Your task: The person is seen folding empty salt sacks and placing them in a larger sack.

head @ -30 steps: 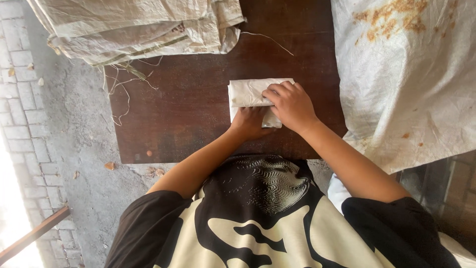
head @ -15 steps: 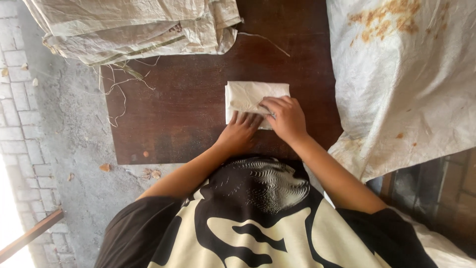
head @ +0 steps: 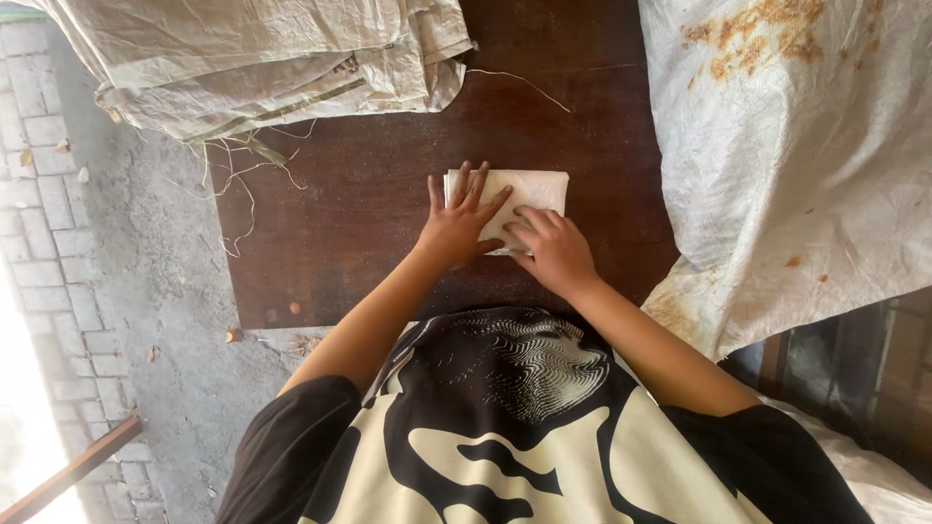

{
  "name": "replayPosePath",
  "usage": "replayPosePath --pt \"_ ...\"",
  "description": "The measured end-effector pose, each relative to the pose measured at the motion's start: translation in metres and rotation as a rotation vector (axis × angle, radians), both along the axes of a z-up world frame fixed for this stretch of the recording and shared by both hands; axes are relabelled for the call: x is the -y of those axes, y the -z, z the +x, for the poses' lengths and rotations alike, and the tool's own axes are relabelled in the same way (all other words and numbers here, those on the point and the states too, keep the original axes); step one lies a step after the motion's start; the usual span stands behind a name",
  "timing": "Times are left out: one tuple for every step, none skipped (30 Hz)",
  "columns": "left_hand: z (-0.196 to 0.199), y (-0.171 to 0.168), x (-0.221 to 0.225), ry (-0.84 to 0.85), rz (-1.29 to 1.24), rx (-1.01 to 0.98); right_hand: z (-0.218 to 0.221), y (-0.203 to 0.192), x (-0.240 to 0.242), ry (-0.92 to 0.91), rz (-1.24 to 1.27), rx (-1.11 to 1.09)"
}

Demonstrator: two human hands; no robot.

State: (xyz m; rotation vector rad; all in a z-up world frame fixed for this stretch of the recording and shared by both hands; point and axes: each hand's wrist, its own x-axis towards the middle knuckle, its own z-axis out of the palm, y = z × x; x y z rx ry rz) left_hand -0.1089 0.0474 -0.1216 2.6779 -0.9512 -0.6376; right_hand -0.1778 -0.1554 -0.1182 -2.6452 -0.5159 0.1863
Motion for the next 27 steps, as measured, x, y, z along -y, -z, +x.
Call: replayPosePath --pt "-0.001 0.003 -0.002 0.0 0.0 -0.001 0.003 0.006 0.006 0.0 0.0 -0.001" --pt "-0.001 0.006 -0.003 0.009 0.074 -0.073 0.006 0.012 0.012 0.037 0.026 -0.118" --pt "0.001 0.01 -0.004 0.024 0.148 -0.141 0.01 0.018 0.019 0.077 0.051 -0.232" --pt "0.006 0.016 -0.005 0.029 0.146 -0.139 0.018 0.018 0.025 0.083 0.05 -0.23" --pt "0.005 0.021 -0.008 0.032 0.113 -0.143 0.021 0.017 0.03 0.122 0.037 -0.238" --pt "0.003 0.026 -0.011 0.034 0.079 -0.147 0.023 0.016 0.035 0.162 0.023 -0.247" --pt "0.0 0.038 -0.019 0.031 0.083 -0.151 0.022 0.013 0.037 0.159 0.027 -0.251" --pt "-0.002 0.05 -0.027 0.026 0.037 -0.134 0.022 0.011 0.04 0.145 0.023 -0.164" --pt "0.001 0.062 -0.033 0.025 -0.015 -0.108 0.027 0.007 0.044 0.136 0.015 -0.068" --pt "0.009 0.057 -0.036 0.027 -0.015 -0.103 0.032 0.011 0.049 0.137 0.015 -0.063" --pt "0.013 0.052 -0.039 0.031 -0.009 -0.112 0.034 0.015 0.055 0.133 0.021 -0.084" --pt "0.017 0.047 -0.042 0.036 -0.003 -0.122 0.035 0.019 0.059 0.13 0.028 -0.105" --pt "0.014 0.048 -0.044 0.036 -0.001 -0.127 0.03 0.027 0.061 0.13 0.029 -0.11" --pt "0.012 0.048 -0.046 0.049 0.016 -0.147 0.024 0.035 0.062 0.106 0.024 -0.105" --pt "0.015 0.049 -0.045 0.06 0.03 -0.157 0.026 0.044 0.065 0.081 0.017 -0.09" --pt "0.019 0.05 -0.043 0.058 0.028 -0.152 0.028 0.045 0.067 0.079 0.015 -0.085" --pt "0.019 0.051 -0.044 0.069 0.033 -0.134 0.029 0.047 0.068 0.073 0.016 -0.075" --pt "0.019 0.053 -0.044 0.08 0.037 -0.115 0.029 0.049 0.069 0.067 0.018 -0.065" --pt "0.016 0.056 -0.046 0.077 0.039 -0.124 0.028 0.05 0.067 0.065 0.02 -0.073" --pt "0.013 0.059 -0.047 0.09 0.051 -0.096 0.027 0.051 0.065 0.063 0.007 -0.063" --pt "0.013 0.062 -0.046 0.105 0.06 -0.064 0.027 0.051 0.066 0.064 -0.01 -0.05" --pt "0.01 0.062 -0.045 0.105 0.057 -0.068 0.025 0.051 0.066 0.064 -0.012 -0.054" --pt "0.012 0.063 -0.045 0.106 0.062 -0.053 0.027 0.051 0.066 0.06 -0.021 -0.029" --pt "0.013 0.063 -0.044 0.108 0.066 -0.038 0.028 0.051 0.066 0.056 -0.029 -0.005" --pt "0.013 0.065 -0.044 0.108 0.066 -0.04 0.028 0.051 0.066 0.056 -0.03 -0.006" --pt "0.012 0.067 -0.045 0.101 0.051 -0.043 0.028 0.051 0.066 0.056 -0.024 0.004" --pt "0.011 0.069 -0.046 0.093 0.039 -0.046 0.027 0.052 0.066 0.056 -0.016 0.013"
